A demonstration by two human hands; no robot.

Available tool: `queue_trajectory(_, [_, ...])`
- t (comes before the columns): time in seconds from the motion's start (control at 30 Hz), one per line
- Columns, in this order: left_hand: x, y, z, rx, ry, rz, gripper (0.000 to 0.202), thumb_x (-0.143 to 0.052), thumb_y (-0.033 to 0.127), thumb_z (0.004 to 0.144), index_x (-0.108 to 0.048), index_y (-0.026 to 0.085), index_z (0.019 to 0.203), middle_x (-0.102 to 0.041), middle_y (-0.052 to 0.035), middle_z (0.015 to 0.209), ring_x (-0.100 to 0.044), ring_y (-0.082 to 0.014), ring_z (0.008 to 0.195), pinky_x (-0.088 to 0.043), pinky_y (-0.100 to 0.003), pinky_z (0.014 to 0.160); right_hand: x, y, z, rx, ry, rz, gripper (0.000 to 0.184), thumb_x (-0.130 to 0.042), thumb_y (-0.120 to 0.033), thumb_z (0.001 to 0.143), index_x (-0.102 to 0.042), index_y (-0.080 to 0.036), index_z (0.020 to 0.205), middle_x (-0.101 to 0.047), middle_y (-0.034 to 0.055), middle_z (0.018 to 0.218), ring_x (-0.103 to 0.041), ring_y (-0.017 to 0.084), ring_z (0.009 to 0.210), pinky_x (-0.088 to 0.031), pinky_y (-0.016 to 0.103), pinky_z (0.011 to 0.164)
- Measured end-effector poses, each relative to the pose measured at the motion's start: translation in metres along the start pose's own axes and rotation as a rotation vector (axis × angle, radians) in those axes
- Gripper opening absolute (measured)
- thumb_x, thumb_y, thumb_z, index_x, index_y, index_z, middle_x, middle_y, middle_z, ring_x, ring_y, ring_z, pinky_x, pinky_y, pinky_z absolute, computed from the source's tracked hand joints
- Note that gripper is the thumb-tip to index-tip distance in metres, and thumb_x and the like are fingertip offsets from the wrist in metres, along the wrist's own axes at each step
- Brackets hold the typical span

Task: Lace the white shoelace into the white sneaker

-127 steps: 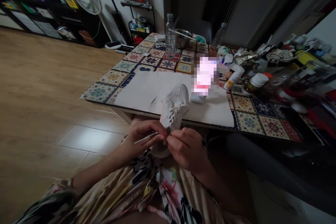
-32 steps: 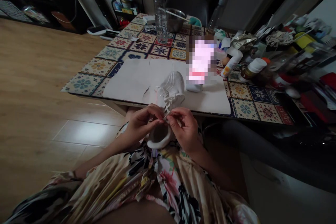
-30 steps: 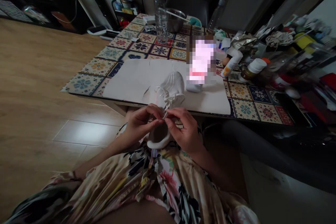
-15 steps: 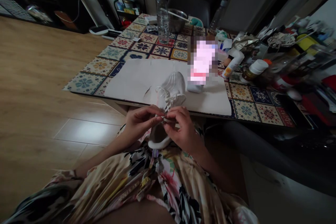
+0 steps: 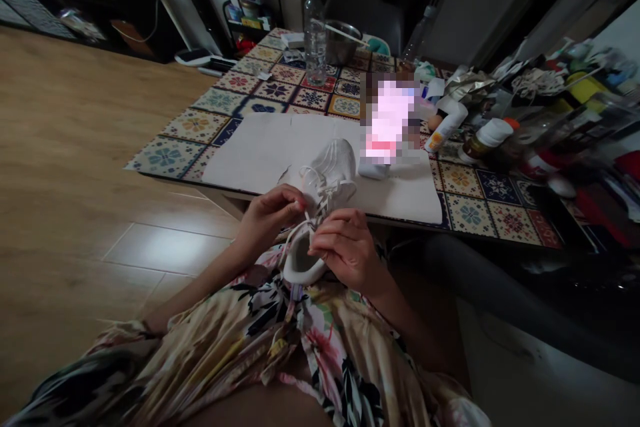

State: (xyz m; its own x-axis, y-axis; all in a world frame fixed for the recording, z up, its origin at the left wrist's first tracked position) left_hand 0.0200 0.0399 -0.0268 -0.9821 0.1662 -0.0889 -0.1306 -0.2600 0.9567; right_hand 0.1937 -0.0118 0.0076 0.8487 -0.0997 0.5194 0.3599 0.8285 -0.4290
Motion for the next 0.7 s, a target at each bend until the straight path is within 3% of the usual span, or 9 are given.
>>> queue_trajectory(0.1, [0.005, -0.012, 0.007, -0.018, 0.043, 0.087, 0.016, -0.069, 0.028, 0.082, -0.065, 0.016, 0.073, -0.063, -0.0025, 0.076, -0.055, -0.0128, 0.067, -0.046, -0.023, 0.062, 0.002, 0.004, 0.002, 0.015, -0.116, 0.107, 0.011, -0.065, -0.025, 0.093, -0.067, -0.023, 0.082, -0.074, 0.0002, 0.078, -0.063, 0.020, 0.083, -0.043, 0.042, 0.084])
queue_trajectory(0.23, [0.003, -0.017, 0.009, -0.059, 0.035, 0.151, 0.018, -0.065, 0.030, 0.085, -0.064, 0.016, 0.074, -0.063, -0.0037, 0.080, -0.055, -0.0130, 0.069, -0.045, -0.024, 0.061, 0.004, 0.009, 0.001, 0.008, -0.174, 0.177, 0.011, -0.065, -0.026, 0.093, -0.068, -0.022, 0.082, -0.075, 0.0013, 0.079, -0.062, 0.020, 0.085, -0.043, 0.042, 0.083])
queue_trajectory(0.37, [0.005, -0.017, 0.009, -0.084, 0.006, 0.152, 0.016, -0.064, 0.028, 0.086, -0.065, 0.015, 0.076, -0.063, -0.0043, 0.081, -0.056, -0.0139, 0.075, -0.045, -0.025, 0.066, 0.005, 0.007, 0.000, 0.005, -0.129, 0.140, 0.006, -0.065, -0.021, 0.092, -0.066, -0.022, 0.087, -0.072, 0.0021, 0.081, -0.061, 0.020, 0.086, -0.047, 0.039, 0.082])
queue_trajectory(0.5, [0.013, -0.011, 0.005, -0.169, -0.001, 0.129, 0.019, -0.071, 0.032, 0.084, -0.063, 0.016, 0.091, -0.063, -0.0045, 0.088, -0.056, -0.0153, 0.083, -0.046, -0.025, 0.072, 0.003, 0.008, -0.002, -0.075, -0.040, -0.025, 0.007, -0.067, -0.021, 0.090, -0.063, -0.022, 0.096, -0.065, 0.0049, 0.089, -0.060, 0.020, 0.087, -0.050, 0.035, 0.078])
queue_trajectory(0.6, [0.012, 0.001, -0.001, -0.278, -0.207, 0.174, 0.026, -0.071, 0.039, 0.086, -0.063, 0.016, 0.095, -0.063, -0.0064, 0.093, -0.057, -0.0171, 0.088, -0.047, -0.029, 0.080, 0.001, 0.005, -0.001, -0.105, -0.073, -0.139, 0.002, -0.063, -0.021, 0.093, -0.062, -0.021, 0.093, -0.065, 0.0055, 0.089, -0.060, 0.020, 0.085, -0.050, 0.035, 0.078])
queue_trajectory(0.7, [0.007, 0.011, -0.007, -0.352, -0.414, 0.290, 0.029, -0.073, 0.040, 0.084, -0.065, 0.016, 0.099, -0.063, -0.0090, 0.101, -0.058, -0.0201, 0.097, -0.047, -0.033, 0.088, 0.006, -0.007, 0.005, -0.110, -0.133, -0.169, 0.010, -0.060, -0.023, 0.095, -0.061, -0.022, 0.085, -0.068, 0.0050, 0.086, -0.060, 0.020, 0.085, -0.046, 0.038, 0.080])
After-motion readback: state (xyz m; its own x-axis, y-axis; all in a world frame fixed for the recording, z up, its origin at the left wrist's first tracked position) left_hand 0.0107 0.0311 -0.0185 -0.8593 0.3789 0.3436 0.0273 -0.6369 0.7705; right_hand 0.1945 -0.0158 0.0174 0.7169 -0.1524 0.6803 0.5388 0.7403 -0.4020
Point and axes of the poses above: each hand's wrist, its own z-axis towards the middle knuckle, its own x-axis out of the back of the hand, y = z × x, the point moved 3 cm from there along z, towards the middle knuckle
